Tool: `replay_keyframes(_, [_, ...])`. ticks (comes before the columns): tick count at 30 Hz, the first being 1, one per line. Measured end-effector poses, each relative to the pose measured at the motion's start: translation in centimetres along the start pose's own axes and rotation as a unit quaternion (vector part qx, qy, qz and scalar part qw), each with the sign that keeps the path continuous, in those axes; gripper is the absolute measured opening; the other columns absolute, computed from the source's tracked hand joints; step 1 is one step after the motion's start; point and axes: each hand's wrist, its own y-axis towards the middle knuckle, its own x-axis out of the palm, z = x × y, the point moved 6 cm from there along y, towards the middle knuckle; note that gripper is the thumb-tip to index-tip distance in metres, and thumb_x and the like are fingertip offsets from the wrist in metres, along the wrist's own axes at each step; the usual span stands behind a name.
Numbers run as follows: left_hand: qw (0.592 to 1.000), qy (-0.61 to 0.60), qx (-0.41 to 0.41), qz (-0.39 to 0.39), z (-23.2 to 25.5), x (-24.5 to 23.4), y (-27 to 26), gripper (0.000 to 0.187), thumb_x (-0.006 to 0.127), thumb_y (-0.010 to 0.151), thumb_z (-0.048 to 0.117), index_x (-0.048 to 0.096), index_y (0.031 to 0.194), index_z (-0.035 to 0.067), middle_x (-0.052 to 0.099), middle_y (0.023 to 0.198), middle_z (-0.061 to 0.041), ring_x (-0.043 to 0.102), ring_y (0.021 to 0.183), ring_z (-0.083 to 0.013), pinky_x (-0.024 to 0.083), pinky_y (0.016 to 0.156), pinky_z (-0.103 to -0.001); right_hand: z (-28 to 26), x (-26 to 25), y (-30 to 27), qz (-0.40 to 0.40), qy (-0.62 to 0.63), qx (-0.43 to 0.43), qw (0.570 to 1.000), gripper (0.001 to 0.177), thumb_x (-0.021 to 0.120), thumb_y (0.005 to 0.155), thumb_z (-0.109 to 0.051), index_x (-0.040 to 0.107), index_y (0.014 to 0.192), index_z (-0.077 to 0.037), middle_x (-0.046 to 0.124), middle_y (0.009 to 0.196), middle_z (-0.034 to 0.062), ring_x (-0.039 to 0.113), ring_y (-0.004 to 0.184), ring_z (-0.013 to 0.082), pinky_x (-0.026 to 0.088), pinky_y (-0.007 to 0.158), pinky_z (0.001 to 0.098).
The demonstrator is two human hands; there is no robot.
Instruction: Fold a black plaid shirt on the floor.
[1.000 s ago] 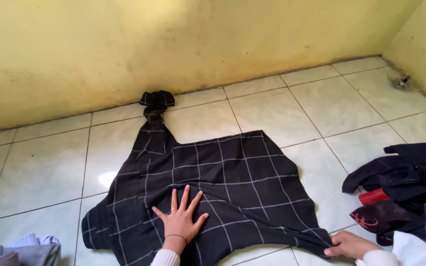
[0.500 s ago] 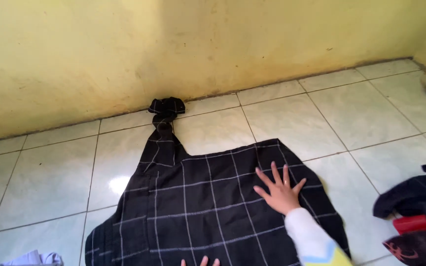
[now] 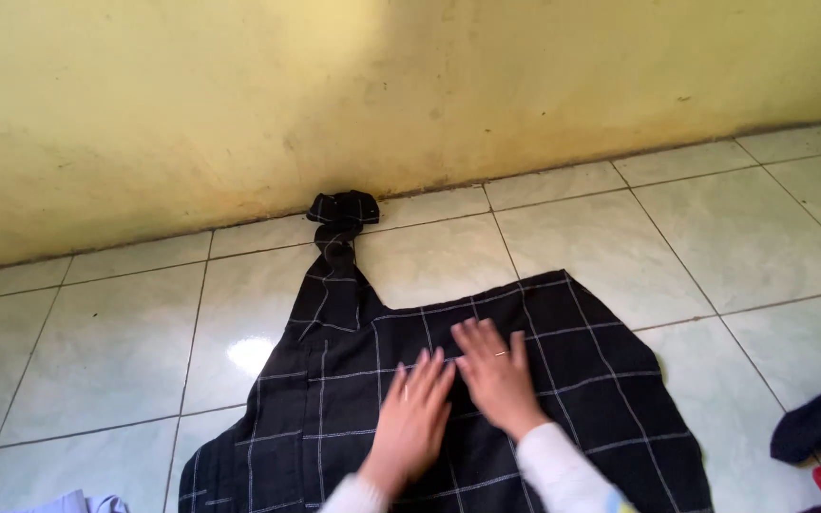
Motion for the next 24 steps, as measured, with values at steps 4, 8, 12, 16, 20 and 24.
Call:
replay_keyframes(4, [0.987, -0.009, -0.105, -0.122, -5.2, 2.9, 4.7, 0.073, 0.058, 0.091, 0.052, 0.039, 0.156, 0.025, 0.027, 0.168, -0.002, 0.018, 0.154, -0.0296, 0.009, 0.112, -0.074, 0.2, 1.0, 0.4, 0.003, 0.000, -0.056, 0.998, 0.059, 0.047, 0.100, -0.044, 0.041, 0.155, -0.024, 0.038, 0.160, 0.0044, 0.032, 0.147, 0.0297, 0.024, 0.112, 0.0693])
replay_keyframes(8, [0.982, 0.049, -0.168, -0.066, -11.9, 3.9, 3.3, 0.078, 0.057, 0.081, 0.073, 0.040, 0.151, 0.042, 0.027, 0.165, 0.010, 0.023, 0.153, -0.0184, 0.000, 0.103, -0.089, 7.5, 0.4, 1.3, -0.064, -0.147, 0.036, 0.986, 0.060, 0.042, 0.097, -0.052, 0.035, 0.153, -0.031, 0.033, 0.163, -0.0002, 0.030, 0.149, 0.0262, 0.026, 0.112, 0.0643])
replay_keyframes(12, [0.960, 0.094, -0.234, -0.125, -15.8, 3.7, 2.8, 0.078, 0.053, 0.085, 0.071, 0.034, 0.157, 0.045, 0.023, 0.165, 0.013, 0.017, 0.152, -0.0212, -0.001, 0.103, -0.086, 15.0, 1.6, 0.6, -0.081, -0.111, 0.081, 0.987, 0.059, 0.040, 0.100, -0.049, 0.034, 0.157, -0.032, 0.032, 0.165, 0.0025, 0.029, 0.150, 0.0274, 0.023, 0.115, 0.0637])
replay_keyframes(16, [0.977, 0.099, -0.182, -0.045, -14.7, 3.7, 0.8, 0.064, 0.046, 0.098, 0.057, 0.033, 0.156, 0.033, 0.023, 0.167, -0.004, 0.019, 0.154, -0.0284, 0.004, 0.114, -0.075, 12.7, -0.4, -1.2, -0.045, -0.058, 0.091, 0.993, 0.059, 0.038, 0.103, -0.042, 0.032, 0.159, -0.023, 0.031, 0.165, 0.0071, 0.026, 0.152, 0.0304, 0.017, 0.117, 0.0671])
replay_keyframes(20, [0.998, -0.020, -0.058, 0.009, -4.9, -0.7, -3.7, 0.080, 0.057, 0.093, 0.055, 0.033, 0.157, 0.013, 0.023, 0.166, -0.019, 0.016, 0.155, -0.0407, 0.011, 0.121, -0.061, 1.8, -8.0, -6.3, 0.007, 0.002, -0.064, 0.998, 0.066, 0.043, 0.098, -0.044, 0.030, 0.157, -0.017, 0.030, 0.162, 0.0130, 0.022, 0.151, 0.0354, 0.014, 0.115, 0.0711])
replay_keyframes(24, [1.000, 0.016, 0.006, -0.022, -2.1, -2.0, -10.8, 0.089, 0.061, 0.085, 0.065, 0.033, 0.155, 0.020, 0.024, 0.162, -0.017, 0.017, 0.148, -0.0393, 0.008, 0.116, -0.067, 4.0, -8.0, -11.7, -0.011, -0.018, -0.097, 0.995, 0.066, 0.048, 0.092, -0.052, 0.033, 0.153, -0.028, 0.030, 0.160, 0.0076, 0.021, 0.148, 0.0321, 0.010, 0.109, 0.0717])
